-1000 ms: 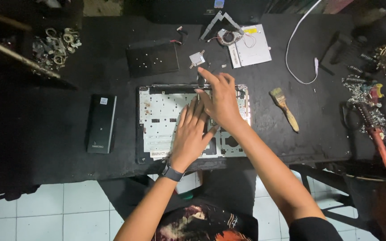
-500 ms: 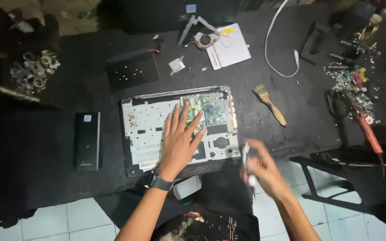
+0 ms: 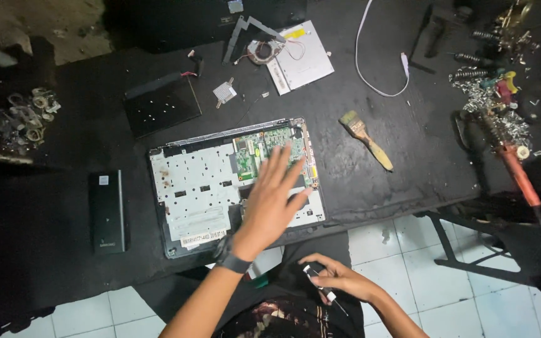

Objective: Disassembling and cleaning the internal components of a laptop using a screwdriver and a brush.

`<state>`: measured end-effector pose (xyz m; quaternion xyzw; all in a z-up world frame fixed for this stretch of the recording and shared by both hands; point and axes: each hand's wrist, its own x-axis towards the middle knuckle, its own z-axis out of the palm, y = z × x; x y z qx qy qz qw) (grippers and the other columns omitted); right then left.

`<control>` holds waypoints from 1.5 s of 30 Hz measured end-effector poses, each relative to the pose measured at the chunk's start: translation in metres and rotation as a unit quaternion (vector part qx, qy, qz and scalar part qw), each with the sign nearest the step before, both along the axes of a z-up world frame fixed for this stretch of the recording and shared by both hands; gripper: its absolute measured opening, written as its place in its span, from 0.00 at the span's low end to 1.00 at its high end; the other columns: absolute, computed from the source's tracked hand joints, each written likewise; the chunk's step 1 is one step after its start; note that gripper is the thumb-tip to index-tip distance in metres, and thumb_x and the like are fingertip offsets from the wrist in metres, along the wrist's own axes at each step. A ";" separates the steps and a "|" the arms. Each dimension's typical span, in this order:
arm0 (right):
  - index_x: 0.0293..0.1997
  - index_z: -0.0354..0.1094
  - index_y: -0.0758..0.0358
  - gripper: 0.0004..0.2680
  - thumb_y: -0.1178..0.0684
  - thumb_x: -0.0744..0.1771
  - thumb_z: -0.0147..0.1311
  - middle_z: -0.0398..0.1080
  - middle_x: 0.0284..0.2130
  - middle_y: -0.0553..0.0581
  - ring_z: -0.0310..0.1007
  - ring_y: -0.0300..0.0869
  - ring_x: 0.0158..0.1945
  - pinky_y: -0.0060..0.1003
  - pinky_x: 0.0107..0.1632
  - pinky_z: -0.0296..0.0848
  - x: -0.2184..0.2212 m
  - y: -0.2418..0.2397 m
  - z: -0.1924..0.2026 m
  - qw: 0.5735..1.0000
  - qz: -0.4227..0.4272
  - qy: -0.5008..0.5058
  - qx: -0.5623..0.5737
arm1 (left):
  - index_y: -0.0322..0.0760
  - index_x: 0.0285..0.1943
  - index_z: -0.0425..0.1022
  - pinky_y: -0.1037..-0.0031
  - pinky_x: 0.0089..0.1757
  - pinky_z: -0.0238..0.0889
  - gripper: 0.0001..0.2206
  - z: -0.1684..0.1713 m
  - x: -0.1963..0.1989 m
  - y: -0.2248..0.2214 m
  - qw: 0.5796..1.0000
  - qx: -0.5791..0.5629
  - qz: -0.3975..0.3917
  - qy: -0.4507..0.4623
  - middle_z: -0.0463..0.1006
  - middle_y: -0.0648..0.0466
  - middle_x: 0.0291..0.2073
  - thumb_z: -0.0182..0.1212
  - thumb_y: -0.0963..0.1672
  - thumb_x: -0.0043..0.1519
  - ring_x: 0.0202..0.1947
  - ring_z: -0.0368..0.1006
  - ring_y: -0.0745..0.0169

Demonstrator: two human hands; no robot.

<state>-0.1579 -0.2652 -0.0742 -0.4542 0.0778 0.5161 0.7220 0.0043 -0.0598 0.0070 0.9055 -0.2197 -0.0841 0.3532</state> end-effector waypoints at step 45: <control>0.73 0.58 0.57 0.22 0.56 0.68 0.52 0.76 0.22 0.71 0.74 0.56 0.23 0.42 0.32 0.68 -0.010 -0.002 -0.069 0.973 -0.087 0.187 -0.101 | 0.39 0.36 0.81 0.58 0.29 0.67 0.05 -0.024 0.162 0.229 0.938 0.123 0.303 -0.119 0.79 0.53 0.36 0.70 0.43 0.63 0.33 0.76 0.48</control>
